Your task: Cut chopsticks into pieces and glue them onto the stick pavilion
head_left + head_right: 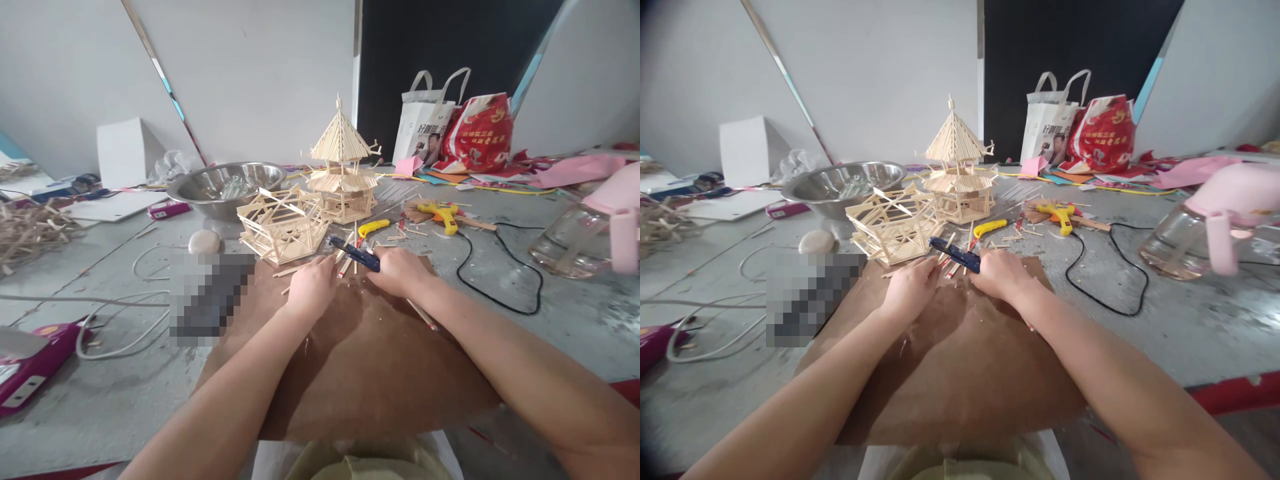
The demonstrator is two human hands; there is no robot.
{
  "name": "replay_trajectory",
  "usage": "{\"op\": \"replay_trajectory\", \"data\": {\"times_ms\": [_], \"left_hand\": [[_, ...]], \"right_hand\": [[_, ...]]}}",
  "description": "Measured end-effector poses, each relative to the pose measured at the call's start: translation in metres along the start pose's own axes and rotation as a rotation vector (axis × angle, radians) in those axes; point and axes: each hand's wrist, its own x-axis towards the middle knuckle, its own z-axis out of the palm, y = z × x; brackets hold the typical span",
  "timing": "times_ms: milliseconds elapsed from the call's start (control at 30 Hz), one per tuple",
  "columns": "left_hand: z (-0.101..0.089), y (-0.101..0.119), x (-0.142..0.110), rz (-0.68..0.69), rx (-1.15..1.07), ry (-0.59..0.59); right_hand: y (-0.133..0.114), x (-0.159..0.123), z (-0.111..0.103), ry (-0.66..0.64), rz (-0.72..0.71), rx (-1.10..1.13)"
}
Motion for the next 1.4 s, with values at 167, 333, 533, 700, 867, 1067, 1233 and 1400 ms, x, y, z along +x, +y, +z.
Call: {"op": "replay_trajectory", "data": {"times_ms": [167, 333, 533, 700, 867, 1067, 1233, 1400], "left_hand": [[0.001, -0.004, 0.001, -0.021, -0.112, 0.015], [0.002, -0.005, 0.001, -0.037, -0.178, 0.034], [0.004, 0.000, 0.001, -0.069, -0.230, 0.124], [-0.001, 0.004, 0.001, -0.138, -0.227, 0.125], [-0.005, -0.009, 0.005, -0.198, -0.180, 0.045], [-0.002, -0.029, 0.010, -0.176, 0.063, -0.014], [-0.004, -0.015, 0.007, -0.028, -0.122, 0.173], [-0.004, 0.005, -0.001, -0.074, -0.406, 0.086]], "right_hand": [[0.002, 0.001, 0.001, 0.015, 0.021, 0.009], [0.004, 0.001, 0.000, 0.008, 0.062, 0.013], [0.000, -0.005, -0.004, 0.015, 0.089, 0.073], [-0.001, -0.008, -0.006, 0.004, 0.078, 0.115], [0.006, -0.003, -0.003, 0.031, 0.093, 0.084], [0.008, -0.002, 0.000, 0.038, 0.093, 0.052], [0.004, -0.005, -0.003, 0.028, 0.087, 0.047], [-0.005, -0.012, -0.008, 0.046, 0.043, 0.040]]}}
